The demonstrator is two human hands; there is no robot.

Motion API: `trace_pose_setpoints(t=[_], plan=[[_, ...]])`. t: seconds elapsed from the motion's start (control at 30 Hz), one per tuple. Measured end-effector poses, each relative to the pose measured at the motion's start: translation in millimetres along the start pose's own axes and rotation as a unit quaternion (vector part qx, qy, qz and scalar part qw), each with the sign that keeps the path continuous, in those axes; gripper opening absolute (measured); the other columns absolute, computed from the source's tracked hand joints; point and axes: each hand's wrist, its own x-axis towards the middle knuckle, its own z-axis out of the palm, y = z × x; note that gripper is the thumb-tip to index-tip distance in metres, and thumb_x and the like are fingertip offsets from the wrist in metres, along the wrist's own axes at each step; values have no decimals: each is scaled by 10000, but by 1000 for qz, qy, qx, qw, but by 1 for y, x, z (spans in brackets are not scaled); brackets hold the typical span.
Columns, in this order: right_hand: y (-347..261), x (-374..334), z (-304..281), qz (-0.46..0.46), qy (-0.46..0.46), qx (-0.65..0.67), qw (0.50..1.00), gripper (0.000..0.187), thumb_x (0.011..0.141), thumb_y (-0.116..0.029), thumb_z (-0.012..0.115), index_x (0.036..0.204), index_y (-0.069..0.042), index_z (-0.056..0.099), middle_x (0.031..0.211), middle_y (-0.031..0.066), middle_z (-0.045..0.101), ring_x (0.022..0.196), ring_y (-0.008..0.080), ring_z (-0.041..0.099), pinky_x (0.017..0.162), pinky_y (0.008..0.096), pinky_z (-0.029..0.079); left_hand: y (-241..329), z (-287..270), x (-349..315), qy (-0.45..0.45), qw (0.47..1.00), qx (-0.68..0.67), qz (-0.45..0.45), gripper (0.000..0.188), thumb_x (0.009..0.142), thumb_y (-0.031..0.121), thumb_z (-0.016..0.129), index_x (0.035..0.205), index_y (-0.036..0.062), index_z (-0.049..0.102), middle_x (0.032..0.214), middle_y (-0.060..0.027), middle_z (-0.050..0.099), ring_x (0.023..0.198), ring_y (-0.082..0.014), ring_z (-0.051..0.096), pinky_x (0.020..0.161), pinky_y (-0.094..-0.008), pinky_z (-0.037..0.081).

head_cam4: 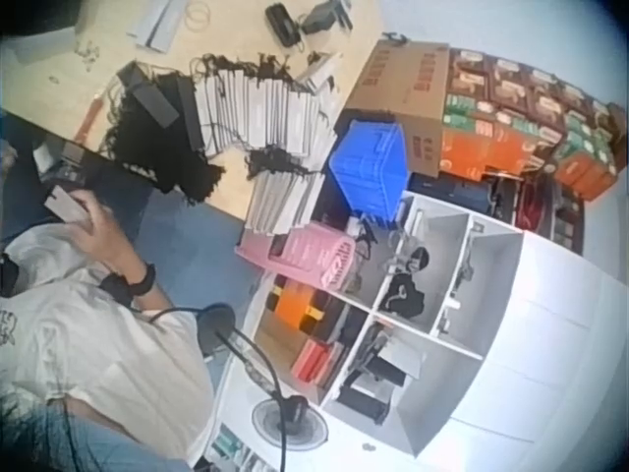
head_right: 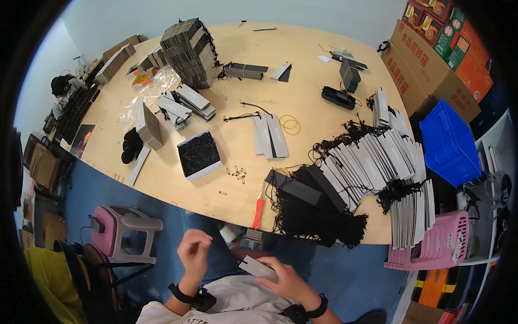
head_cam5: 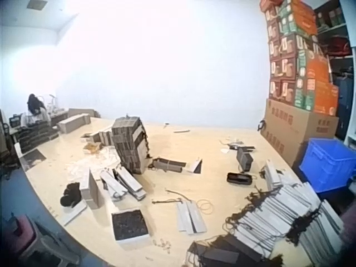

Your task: Threading black strings through holes in cardboard product tags and securing them.

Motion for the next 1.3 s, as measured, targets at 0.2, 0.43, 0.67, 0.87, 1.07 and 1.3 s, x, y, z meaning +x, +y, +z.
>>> trace_pose_setpoints(t=[0.2,0.43,0.67,0.87,1.07,1.3], plan=[[-15,-2,-22,-48,8,-158,986,435,781,-198,782,1159,-54,623,925,114,661,800,274,683,689,316,547,-13,-1,11,-3,998,-13,-67,63,868,14,686,916,3,647,910,-65,659,823,-126,594,735,-261,475],[-83,15,-68,-99,15,-445,890,439,753,-224,765,1140,-65,631,847,101,624,648,262,644,544,336,517,-10,7,14,-88,984,155,11,250,833,-9,668,1077,47,659,1040,-125,648,920,-280,616,745,-332,517],[-132,133,-103,-206,265,-495,801,372,827,-217,689,1119,-24,561,882,157,634,700,324,663,582,411,535,-10,8,-2,-153,952,239,111,282,784,-67,636,1048,33,650,1073,-132,637,960,-316,615,805,-373,516],[-123,191,-113,-117,333,-537,766,448,831,-360,719,1080,-12,586,872,155,659,745,346,671,623,431,538,-2,12,0,-153,954,227,126,273,776,-76,621,1026,29,657,1065,-132,639,944,-314,615,797,-373,518],[-93,158,-106,-1,94,-562,821,338,791,-316,746,968,-37,675,879,120,672,872,327,659,734,428,523,-4,8,11,-87,953,250,148,322,730,-68,625,1030,46,662,1037,-112,634,929,-310,605,792,-388,498],[-66,136,-117,-72,93,-542,832,292,741,-220,779,940,-31,677,929,99,640,934,294,615,763,397,509,1,25,33,-78,945,266,172,331,729,-45,639,1048,42,658,1050,-116,615,973,-315,593,837,-397,482]])
